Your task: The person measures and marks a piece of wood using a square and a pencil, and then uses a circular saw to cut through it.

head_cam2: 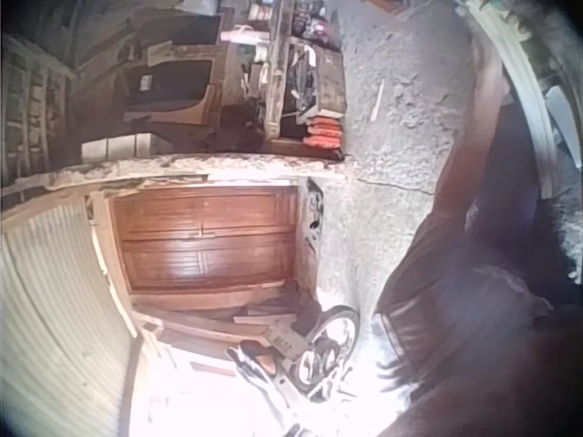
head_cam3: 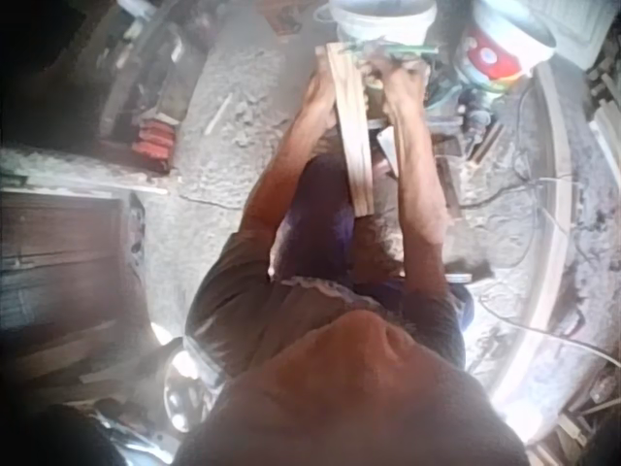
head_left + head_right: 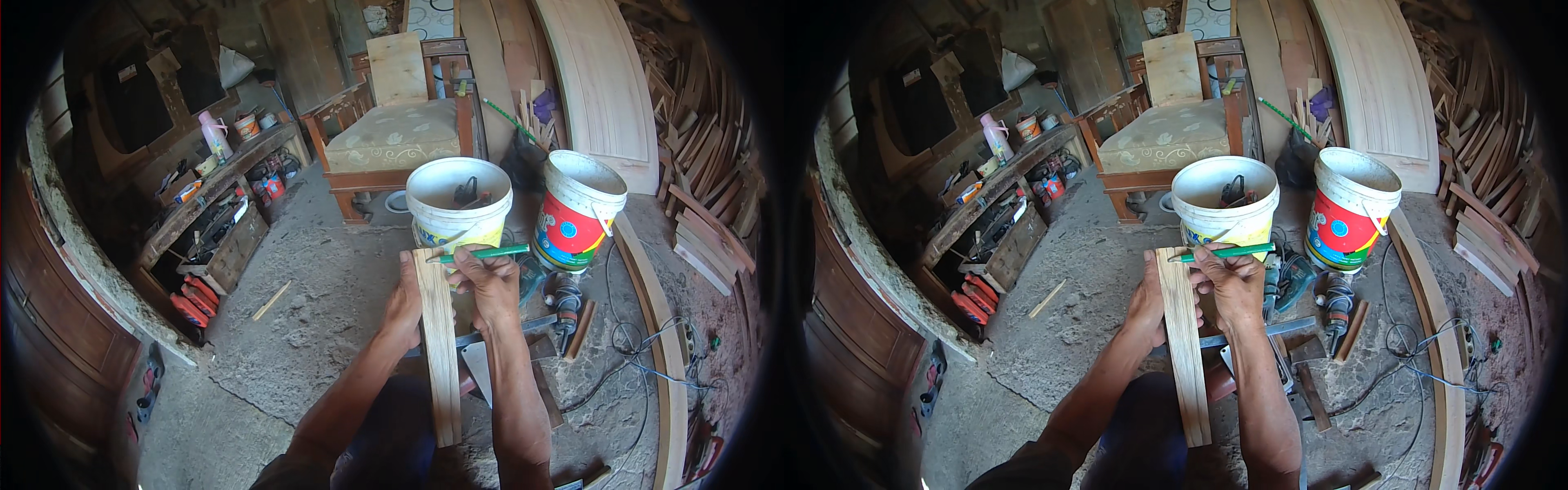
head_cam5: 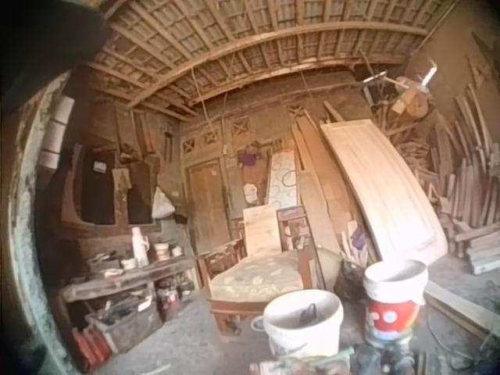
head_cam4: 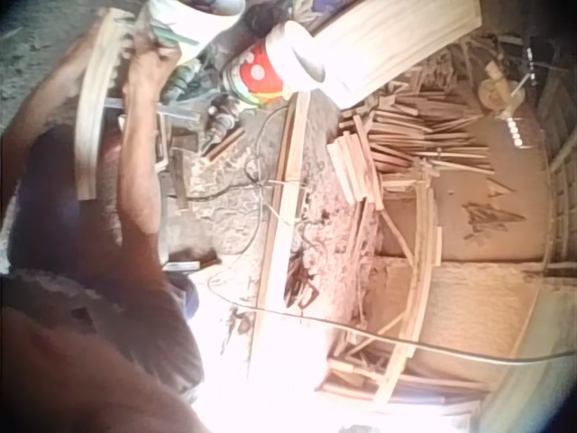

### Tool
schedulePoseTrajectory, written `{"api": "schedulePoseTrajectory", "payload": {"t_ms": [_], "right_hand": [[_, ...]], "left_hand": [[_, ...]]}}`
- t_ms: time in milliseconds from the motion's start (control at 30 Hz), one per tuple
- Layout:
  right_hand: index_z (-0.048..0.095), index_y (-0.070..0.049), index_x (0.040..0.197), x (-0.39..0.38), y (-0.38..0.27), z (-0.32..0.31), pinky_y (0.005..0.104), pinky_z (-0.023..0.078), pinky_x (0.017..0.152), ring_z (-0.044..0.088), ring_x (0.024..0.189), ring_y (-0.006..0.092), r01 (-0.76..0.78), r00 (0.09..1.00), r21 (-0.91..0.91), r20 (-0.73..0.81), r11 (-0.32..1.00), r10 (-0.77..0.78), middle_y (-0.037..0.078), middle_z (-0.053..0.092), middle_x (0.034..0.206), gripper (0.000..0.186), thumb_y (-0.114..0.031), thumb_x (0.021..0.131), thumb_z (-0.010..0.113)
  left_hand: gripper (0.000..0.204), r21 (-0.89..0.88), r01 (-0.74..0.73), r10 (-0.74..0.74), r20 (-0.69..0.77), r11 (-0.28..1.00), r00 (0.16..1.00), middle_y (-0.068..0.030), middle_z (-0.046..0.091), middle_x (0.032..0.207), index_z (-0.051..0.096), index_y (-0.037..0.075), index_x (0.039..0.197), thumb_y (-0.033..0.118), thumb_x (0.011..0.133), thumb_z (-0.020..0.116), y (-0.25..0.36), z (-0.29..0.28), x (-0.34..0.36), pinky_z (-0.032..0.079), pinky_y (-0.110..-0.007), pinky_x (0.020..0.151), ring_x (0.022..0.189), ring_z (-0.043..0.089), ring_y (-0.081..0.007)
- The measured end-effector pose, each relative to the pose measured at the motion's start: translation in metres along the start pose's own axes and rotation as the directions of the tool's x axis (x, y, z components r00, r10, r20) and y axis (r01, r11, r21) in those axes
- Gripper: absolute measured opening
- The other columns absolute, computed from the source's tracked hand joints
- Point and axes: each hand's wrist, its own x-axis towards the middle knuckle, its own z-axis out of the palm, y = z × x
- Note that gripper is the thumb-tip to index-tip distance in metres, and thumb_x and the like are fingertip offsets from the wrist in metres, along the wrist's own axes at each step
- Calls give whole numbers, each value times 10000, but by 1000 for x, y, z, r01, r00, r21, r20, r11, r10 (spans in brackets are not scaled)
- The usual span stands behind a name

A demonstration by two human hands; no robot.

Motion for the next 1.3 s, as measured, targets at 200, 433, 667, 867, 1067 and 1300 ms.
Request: {"api": "schedulePoseTrajectory", "payload": {"t_ms": [200, 433, 667, 867, 1067, 1300], "right_hand": [[723, -18, 922, -9, 3, 1, 207, 467, 468, 643, 543, 99, -24, 1000, 18, 17, 1000, 24, 86, 736, 768, 101, -93, 867, 765], [718, -7, 925, -23, 14, -3, 202, 466, 465, 648, 546, 104, -68, 996, -3, 65, 998, 68, 81, 727, 752, 114, -98, 871, 761], [722, -39, 924, -41, 25, -5, 204, 465, 503, 661, 572, 102, -138, 986, -66, 85, 988, 144, 59, 728, 757, 127, -152, 882, 761], [722, -48, 927, -56, 35, -11, 196, 464, 504, 666, 588, 94, -186, 977, -71, 89, 980, 192, 53, 732, 772, 141, -169, 874, 772], [720, -38, 947, -70, 38, -18, 201, 480, 510, 662, 591, 87, -189, 973, -139, 108, 972, 205, 43, 722, 763, 160, -176, 882, 767], [718, -36, 940, -92, 42, -22, 204, 480, 508, 644, 591, 80, -225, 960, -162, 132, 961, 247, 41, 710, 740, 160, -177, 883, 768]], "left_hand": [[934, -15, -24, 24, 3, 1000, 1000, -137, 638, 891, 589, 25, 1197, 812, 902, 183, 1, -5, 1, 589, -416, 627, 692, 647, -251], [843, -48, 27, -28, -27, 999, 999, -131, 665, 1033, 533, 54, 1280, 742, 957, 169, 7, -13, -1, 582, -400, 719, 862, 678, -235], [850, -64, -94, 82, -168, 994, 982, -145, 646, 855, 612, 5, 1023, 769, 935, 250, 4, -24, 5, 584, -385, 666, 727, 658, -241], [836, -89, -55, 37, -197, 995, 980, -132, 614, 791, 604, 5, 1000, 754, 947, 238, -2, -42, 15, 563, -399, 625, 687, 628, -243], [826, -103, -4, -17, -204, 995, 979, -127, 628, 819, 604, 28, 1066, 741, 959, 200, 1, -48, 15, 572, -431, 670, 730, 650, -258], [856, -140, 44, -73, -209, 989, 975, -140, 588, 776, 578, 7, 1040, 765, 940, 193, 4, -62, 9, 568, -478, 659, 700, 633, -298]]}}
